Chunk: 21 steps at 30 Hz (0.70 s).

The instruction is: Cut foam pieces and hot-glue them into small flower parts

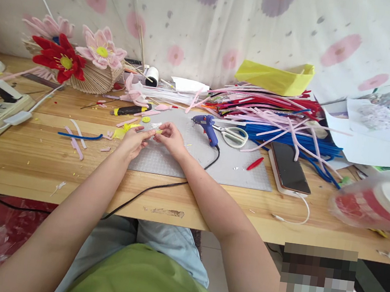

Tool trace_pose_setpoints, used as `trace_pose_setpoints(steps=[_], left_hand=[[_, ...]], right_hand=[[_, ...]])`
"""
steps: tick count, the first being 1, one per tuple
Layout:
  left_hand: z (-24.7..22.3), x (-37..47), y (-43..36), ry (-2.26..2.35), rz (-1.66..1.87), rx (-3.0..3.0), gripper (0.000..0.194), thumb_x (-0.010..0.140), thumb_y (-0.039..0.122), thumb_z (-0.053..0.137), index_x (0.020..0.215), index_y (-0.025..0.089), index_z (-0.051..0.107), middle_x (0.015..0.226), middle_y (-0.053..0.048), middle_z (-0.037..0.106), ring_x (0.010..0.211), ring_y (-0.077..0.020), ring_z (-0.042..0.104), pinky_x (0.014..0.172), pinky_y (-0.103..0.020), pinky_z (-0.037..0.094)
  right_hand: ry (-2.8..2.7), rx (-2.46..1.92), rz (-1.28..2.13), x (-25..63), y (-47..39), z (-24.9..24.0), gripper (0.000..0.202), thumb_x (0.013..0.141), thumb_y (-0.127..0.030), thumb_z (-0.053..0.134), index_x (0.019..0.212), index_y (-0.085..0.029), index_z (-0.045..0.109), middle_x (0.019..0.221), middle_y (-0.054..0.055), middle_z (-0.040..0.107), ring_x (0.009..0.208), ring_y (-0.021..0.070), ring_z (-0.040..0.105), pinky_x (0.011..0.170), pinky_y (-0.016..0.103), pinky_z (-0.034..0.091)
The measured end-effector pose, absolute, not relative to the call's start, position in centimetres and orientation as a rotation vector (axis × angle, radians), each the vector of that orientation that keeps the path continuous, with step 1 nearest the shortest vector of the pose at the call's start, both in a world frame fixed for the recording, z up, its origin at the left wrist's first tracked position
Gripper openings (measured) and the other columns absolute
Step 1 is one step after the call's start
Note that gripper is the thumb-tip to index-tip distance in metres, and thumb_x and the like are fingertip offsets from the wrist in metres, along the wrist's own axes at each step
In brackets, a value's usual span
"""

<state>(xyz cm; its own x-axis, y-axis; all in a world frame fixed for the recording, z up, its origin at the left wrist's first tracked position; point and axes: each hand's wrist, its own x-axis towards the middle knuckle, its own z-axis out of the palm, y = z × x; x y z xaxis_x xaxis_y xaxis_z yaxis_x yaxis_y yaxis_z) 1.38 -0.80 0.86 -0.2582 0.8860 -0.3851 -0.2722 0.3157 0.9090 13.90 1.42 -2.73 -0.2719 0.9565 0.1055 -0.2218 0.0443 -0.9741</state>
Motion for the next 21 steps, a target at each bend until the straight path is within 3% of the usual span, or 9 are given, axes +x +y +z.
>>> trace_pose_setpoints(steps=[6, 12, 21], left_hand=[[1.3, 1.1, -0.9, 1.296, 1.204, 0.652, 0.047, 0.065, 0.036, 0.076, 0.100, 0.016, 0.053, 0.085, -0.004, 0.067, 0.059, -0.0063, 0.056, 0.044, -0.017, 0.032], [0.6, 1.0, -0.9, 1.403, 1.225, 0.752, 0.061, 0.056, 0.019, 0.081, 0.111, 0.015, 0.052, 0.081, -0.003, 0.066, 0.064, -0.0095, 0.059, 0.045, -0.018, 0.031], [0.2, 1.4, -0.8, 1.467, 1.293, 0.715, 0.070, 0.052, 0.015, 0.083, 0.111, 0.016, 0.045, 0.080, -0.002, 0.063, 0.063, -0.0088, 0.057, 0.047, -0.018, 0.032]], right_hand=[[-1.239, -0.857, 1.451, 14.2, 1.2, -2.3, 0.048, 0.053, -0.039, 0.079, 0.082, -0.022, 0.045, 0.065, -0.007, 0.062, 0.061, 0.0105, 0.061, 0.068, 0.029, 0.051], [-1.247, -0.870, 1.468, 14.4, 1.2, -2.5, 0.051, 0.051, -0.041, 0.080, 0.082, -0.022, 0.045, 0.063, -0.007, 0.062, 0.061, 0.0103, 0.062, 0.066, 0.028, 0.050], [-1.255, -0.894, 1.461, 14.1, 1.4, -2.5, 0.053, 0.048, -0.045, 0.081, 0.080, -0.021, 0.045, 0.060, -0.008, 0.059, 0.058, 0.0105, 0.061, 0.064, 0.027, 0.050]])
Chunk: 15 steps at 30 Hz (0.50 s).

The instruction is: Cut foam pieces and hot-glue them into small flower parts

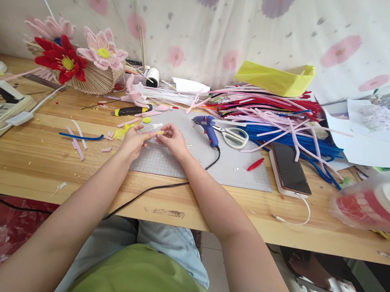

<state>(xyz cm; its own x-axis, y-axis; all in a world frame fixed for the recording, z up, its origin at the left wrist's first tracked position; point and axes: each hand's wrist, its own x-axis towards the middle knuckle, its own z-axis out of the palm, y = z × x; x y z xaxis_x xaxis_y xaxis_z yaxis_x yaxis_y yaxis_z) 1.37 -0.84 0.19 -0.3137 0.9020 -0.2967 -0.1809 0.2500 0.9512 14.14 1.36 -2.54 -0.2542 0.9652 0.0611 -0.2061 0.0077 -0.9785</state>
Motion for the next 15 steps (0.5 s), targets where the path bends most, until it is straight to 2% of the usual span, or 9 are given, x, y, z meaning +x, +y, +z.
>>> trace_pose_setpoints(steps=[5, 15], left_hand=[[0.47, 1.44, -0.82, 1.452, 1.277, 0.641, 0.065, 0.053, 0.012, 0.082, 0.106, 0.017, 0.045, 0.079, -0.001, 0.062, 0.059, -0.0063, 0.055, 0.046, -0.017, 0.030], [1.11, 1.82, -0.88, 1.330, 1.282, 0.509, 0.056, 0.057, 0.006, 0.079, 0.100, 0.016, 0.044, 0.069, 0.002, 0.060, 0.049, -0.0047, 0.053, 0.043, -0.017, 0.028]], right_hand=[[-1.260, -0.877, 1.458, 14.17, 1.21, -2.36, 0.052, 0.050, -0.044, 0.080, 0.081, -0.022, 0.045, 0.063, -0.007, 0.061, 0.060, 0.0107, 0.062, 0.064, 0.027, 0.050], [-1.324, -0.860, 1.515, 13.80, 1.04, -2.41, 0.049, 0.053, -0.032, 0.079, 0.088, -0.022, 0.045, 0.068, -0.006, 0.065, 0.066, 0.0114, 0.062, 0.067, 0.028, 0.051]])
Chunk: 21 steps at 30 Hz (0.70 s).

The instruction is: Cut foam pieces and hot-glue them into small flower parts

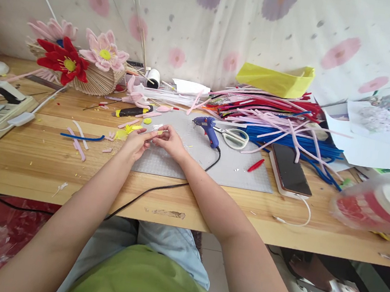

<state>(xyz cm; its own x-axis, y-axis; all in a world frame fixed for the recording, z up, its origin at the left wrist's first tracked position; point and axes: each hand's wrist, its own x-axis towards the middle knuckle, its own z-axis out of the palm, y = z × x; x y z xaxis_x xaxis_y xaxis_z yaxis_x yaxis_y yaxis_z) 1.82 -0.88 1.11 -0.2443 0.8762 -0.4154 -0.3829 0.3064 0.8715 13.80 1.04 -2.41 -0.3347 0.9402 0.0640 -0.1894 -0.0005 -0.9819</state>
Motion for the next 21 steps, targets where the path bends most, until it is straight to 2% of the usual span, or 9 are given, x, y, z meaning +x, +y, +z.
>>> trace_pose_setpoints(steps=[5, 16, 21], left_hand=[[1.22, 1.92, -0.95, 1.297, 1.284, 0.472, 0.048, 0.062, 0.002, 0.073, 0.098, 0.015, 0.043, 0.067, 0.002, 0.060, 0.049, -0.0050, 0.053, 0.042, -0.017, 0.028], [1.02, 1.94, -0.99, 1.251, 1.246, 0.545, 0.049, 0.056, 0.001, 0.074, 0.090, 0.017, 0.044, 0.070, 0.004, 0.060, 0.052, -0.0041, 0.052, 0.045, -0.018, 0.028], [1.17, 1.90, -1.09, 1.286, 1.238, 0.614, 0.054, 0.054, 0.017, 0.081, 0.097, 0.017, 0.048, 0.077, 0.001, 0.063, 0.054, -0.0046, 0.051, 0.044, -0.018, 0.027]], right_hand=[[-1.305, -0.862, 1.517, 13.80, 1.01, -2.36, 0.049, 0.054, -0.032, 0.078, 0.088, -0.022, 0.044, 0.066, -0.007, 0.064, 0.063, 0.0105, 0.062, 0.068, 0.028, 0.050], [-1.263, -0.891, 1.463, 13.83, 1.30, -2.69, 0.047, 0.049, -0.027, 0.077, 0.083, -0.021, 0.045, 0.063, -0.008, 0.062, 0.061, 0.0096, 0.060, 0.066, 0.026, 0.048], [-1.258, -0.915, 1.452, 14.04, 1.22, -2.50, 0.045, 0.050, -0.028, 0.076, 0.080, -0.021, 0.044, 0.059, -0.009, 0.060, 0.057, 0.0091, 0.058, 0.061, 0.025, 0.046]])
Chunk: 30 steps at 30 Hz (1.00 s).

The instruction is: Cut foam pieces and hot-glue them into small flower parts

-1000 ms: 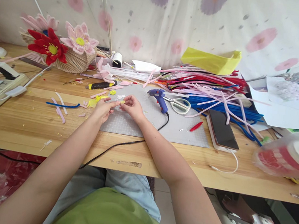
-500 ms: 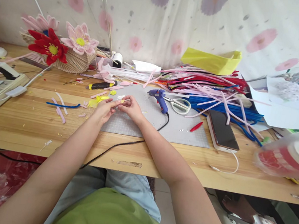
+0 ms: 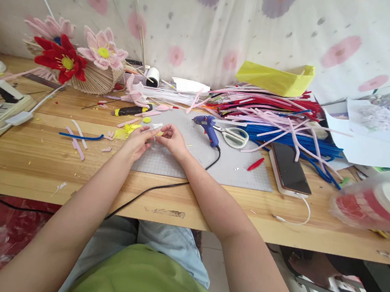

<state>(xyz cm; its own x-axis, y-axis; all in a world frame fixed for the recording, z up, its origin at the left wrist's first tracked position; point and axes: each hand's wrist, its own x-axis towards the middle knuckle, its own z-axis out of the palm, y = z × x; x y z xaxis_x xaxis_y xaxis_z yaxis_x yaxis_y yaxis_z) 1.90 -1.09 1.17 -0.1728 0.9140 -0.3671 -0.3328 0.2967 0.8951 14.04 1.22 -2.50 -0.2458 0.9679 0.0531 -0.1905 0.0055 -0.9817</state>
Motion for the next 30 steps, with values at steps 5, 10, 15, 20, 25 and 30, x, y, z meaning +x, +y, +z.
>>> trace_pose_setpoints(steps=[5, 10, 15, 20, 25, 30], left_hand=[[1.00, 1.40, -1.27, 1.350, 1.257, 0.844, 0.057, 0.057, 0.022, 0.079, 0.108, 0.016, 0.054, 0.079, -0.003, 0.067, 0.057, -0.0079, 0.054, 0.044, -0.019, 0.027], [0.78, 1.38, -1.37, 1.386, 1.276, 0.931, 0.060, 0.057, 0.018, 0.077, 0.112, 0.016, 0.053, 0.078, -0.004, 0.069, 0.056, -0.0092, 0.055, 0.045, -0.019, 0.027], [0.78, 1.44, -1.24, 1.468, 1.285, 0.861, 0.058, 0.060, 0.016, 0.075, 0.111, 0.015, 0.047, 0.078, -0.004, 0.067, 0.060, -0.0098, 0.056, 0.047, -0.019, 0.028], [0.50, 1.42, -1.03, 1.540, 1.273, 0.837, 0.060, 0.058, 0.017, 0.078, 0.108, 0.016, 0.044, 0.077, -0.003, 0.066, 0.066, -0.0120, 0.059, 0.048, -0.019, 0.029], [0.48, 1.48, -0.99, 1.507, 1.277, 0.801, 0.058, 0.058, 0.014, 0.078, 0.103, 0.017, 0.042, 0.077, -0.003, 0.067, 0.067, -0.0118, 0.060, 0.048, -0.019, 0.028], [0.71, 1.56, -1.09, 1.445, 1.283, 0.756, 0.056, 0.057, 0.012, 0.078, 0.099, 0.019, 0.040, 0.076, -0.002, 0.067, 0.063, -0.0101, 0.059, 0.048, -0.019, 0.028]], right_hand=[[-1.254, -0.945, 1.456, 14.25, 1.08, -2.46, 0.047, 0.051, -0.031, 0.075, 0.083, -0.022, 0.042, 0.058, -0.008, 0.060, 0.058, 0.0104, 0.059, 0.061, 0.026, 0.046], [-1.305, -0.943, 1.436, 14.24, 1.08, -2.61, 0.047, 0.052, -0.031, 0.075, 0.083, -0.022, 0.041, 0.060, -0.009, 0.057, 0.059, 0.0102, 0.058, 0.062, 0.027, 0.046], [-1.316, -0.922, 1.362, 14.24, 1.16, -2.56, 0.045, 0.054, -0.034, 0.074, 0.084, -0.023, 0.042, 0.066, -0.008, 0.056, 0.060, 0.0090, 0.053, 0.062, 0.028, 0.048], [-1.328, -0.911, 1.285, 14.34, 1.37, -2.70, 0.043, 0.057, -0.037, 0.074, 0.084, -0.023, 0.043, 0.071, -0.006, 0.056, 0.062, 0.0096, 0.055, 0.064, 0.029, 0.048], [-1.345, -0.894, 1.285, 14.35, 1.44, -2.91, 0.042, 0.058, -0.037, 0.073, 0.084, -0.022, 0.043, 0.071, -0.005, 0.056, 0.062, 0.0096, 0.055, 0.066, 0.030, 0.048], [-1.344, -0.884, 1.292, 14.29, 1.38, -2.76, 0.041, 0.057, -0.032, 0.072, 0.085, -0.023, 0.044, 0.072, -0.005, 0.057, 0.066, 0.0107, 0.055, 0.066, 0.030, 0.049]])
